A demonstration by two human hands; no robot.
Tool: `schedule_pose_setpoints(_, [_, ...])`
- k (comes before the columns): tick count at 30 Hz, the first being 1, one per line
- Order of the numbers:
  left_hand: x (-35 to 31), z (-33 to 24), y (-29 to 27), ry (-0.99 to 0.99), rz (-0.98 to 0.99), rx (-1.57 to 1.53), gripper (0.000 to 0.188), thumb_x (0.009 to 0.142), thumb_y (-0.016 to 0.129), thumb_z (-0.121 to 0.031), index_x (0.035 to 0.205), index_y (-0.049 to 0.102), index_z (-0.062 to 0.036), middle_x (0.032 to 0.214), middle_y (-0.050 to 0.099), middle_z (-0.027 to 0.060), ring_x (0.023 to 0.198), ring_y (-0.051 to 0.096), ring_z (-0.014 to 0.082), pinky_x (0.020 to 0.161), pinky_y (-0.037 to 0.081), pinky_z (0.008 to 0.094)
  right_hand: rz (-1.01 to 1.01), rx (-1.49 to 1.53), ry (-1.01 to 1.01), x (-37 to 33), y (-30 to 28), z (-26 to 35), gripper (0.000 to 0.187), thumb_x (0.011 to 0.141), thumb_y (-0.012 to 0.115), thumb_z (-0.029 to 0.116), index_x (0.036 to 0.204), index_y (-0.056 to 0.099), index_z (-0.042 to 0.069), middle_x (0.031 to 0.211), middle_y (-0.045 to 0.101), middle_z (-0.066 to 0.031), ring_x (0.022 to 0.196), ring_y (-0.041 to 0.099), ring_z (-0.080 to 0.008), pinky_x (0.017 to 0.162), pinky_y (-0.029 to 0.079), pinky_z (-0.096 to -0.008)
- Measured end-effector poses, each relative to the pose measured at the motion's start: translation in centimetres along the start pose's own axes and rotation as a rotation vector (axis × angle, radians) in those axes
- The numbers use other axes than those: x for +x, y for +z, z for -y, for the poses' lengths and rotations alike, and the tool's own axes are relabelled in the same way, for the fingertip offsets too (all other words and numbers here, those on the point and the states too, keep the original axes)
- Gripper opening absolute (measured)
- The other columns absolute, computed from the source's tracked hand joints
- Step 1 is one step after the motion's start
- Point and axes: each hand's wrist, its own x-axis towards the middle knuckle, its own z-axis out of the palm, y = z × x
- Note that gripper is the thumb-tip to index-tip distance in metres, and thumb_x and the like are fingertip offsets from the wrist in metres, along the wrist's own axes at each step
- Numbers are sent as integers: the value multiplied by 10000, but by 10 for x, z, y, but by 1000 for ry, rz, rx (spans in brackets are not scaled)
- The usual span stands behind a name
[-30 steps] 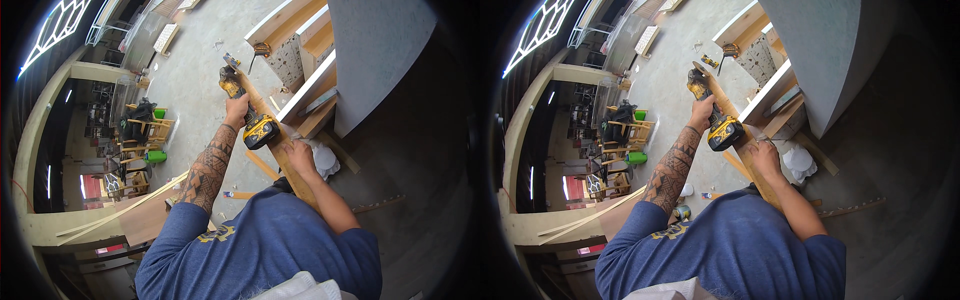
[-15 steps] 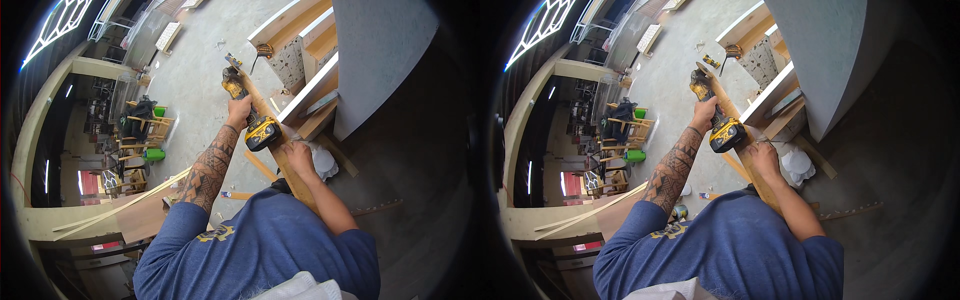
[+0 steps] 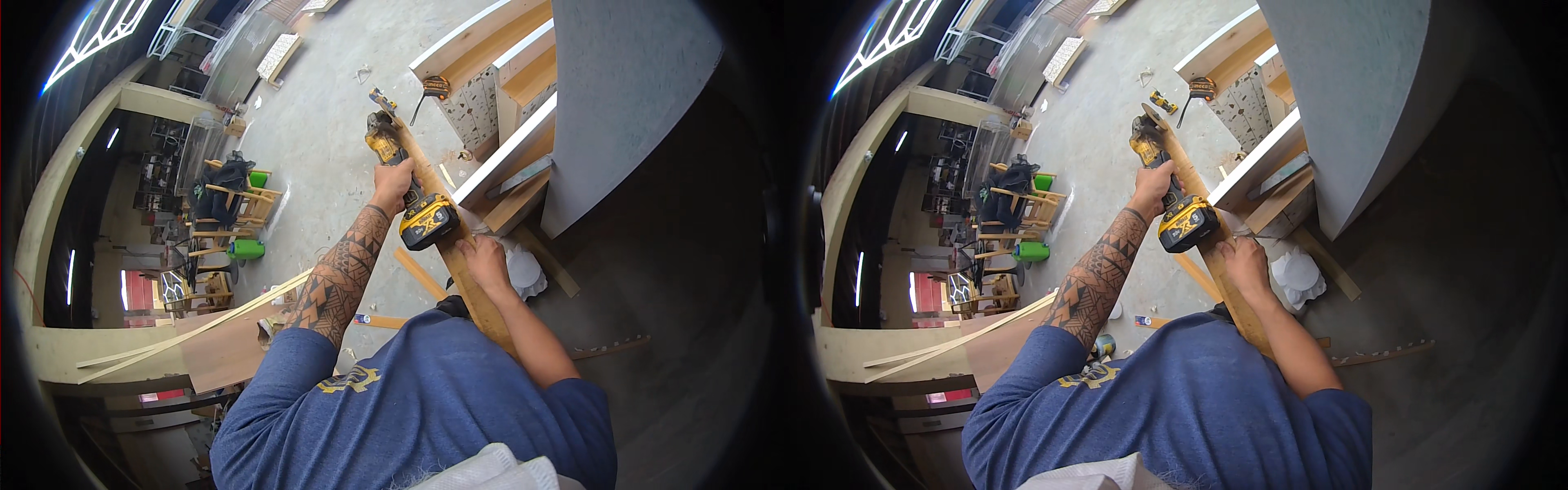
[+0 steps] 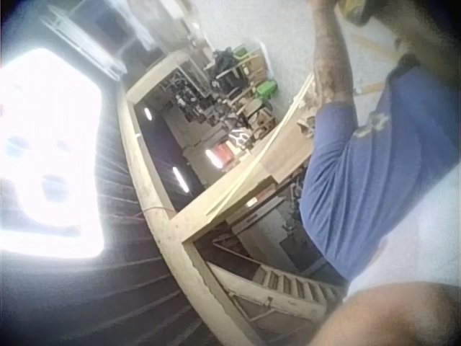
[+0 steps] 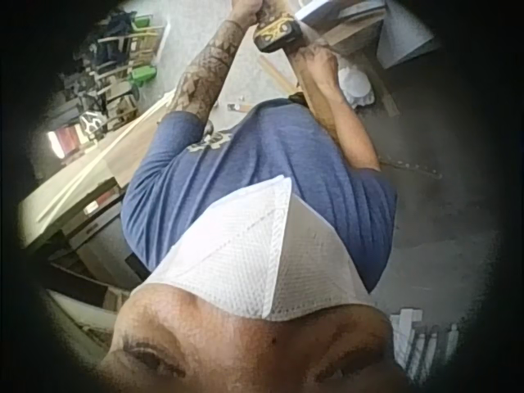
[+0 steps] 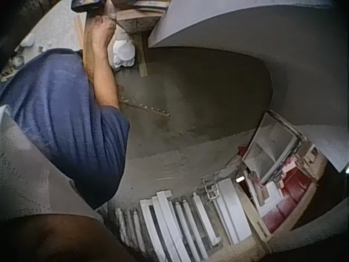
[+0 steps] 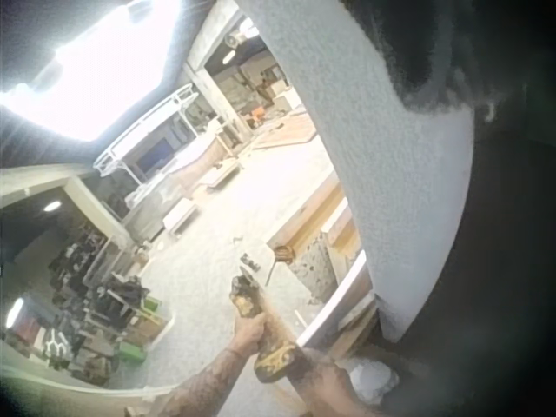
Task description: The person cuts a wooden board using a handheld rotary cutter, marks another wooden board using a speed square and pencil, cuts along the marked line with the rotary cutter, and measures the board with a tape measure.
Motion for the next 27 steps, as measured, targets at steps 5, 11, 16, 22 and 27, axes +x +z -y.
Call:
schedule_pose_setpoints(5, [-2, 1, 2, 4, 1, 1, 191, 922, 693, -111, 932, 557, 24, 688, 626, 115, 512, 645, 232, 479, 575, 419, 12, 16, 16, 1, 1, -2, 408, 977, 778, 320, 1000, 738, -85, 994, 740, -343, 984, 727, -515, 884, 565, -553])
schedule_pose_setpoints(11, [-4, 5, 1, 27, 7, 17, 145, 932, 683, -122, 916, 608, 1, 688, 648, 128, 537, 666, 244, 510, 590, 414, -18, 28, -32, 3, 3, -3, 431, 992, 750, 339, 1004, 733, -92, 919, 715, -361, 944, 718, -530, 828, 547, -564])
schedule_pose_setpoints(16, [-5, 4, 2, 27, 1, 13, 138, 933, 684, -113, 900, 608, -3, 683, 647, 126, 535, 663, 243, 506, 587, 412, -18, 36, -25, 5, 4, -5, 431, 991, 750, 337, 977, 732, -93, 911, 712, -364, 940, 718, -527, 817, 547, -566])
schedule_pose_setpoints(22, [-3, 6, 1, 38, -8, 13, 143, 937, 687, -118, 888, 611, -7, 680, 646, 122, 533, 662, 238, 505, 586, 410, 10, 23, 1, 4, 0, 2, 431, 991, 751, 337, 990, 734, -94, 911, 713, -364, 933, 719, -530, 821, 547, -568])
schedule_pose_setpoints(27, [-2, 8, 1, 49, -6, 32, 146, 938, 685, -123, 885, 613, -8, 682, 648, 118, 531, 663, 237, 502, 587, 411, -13, 8, -21, 5, 3, -3, 427, 992, 748, 334, 989, 737, -92, 912, 715, -362, 938, 717, -533, 825, 548, -567])
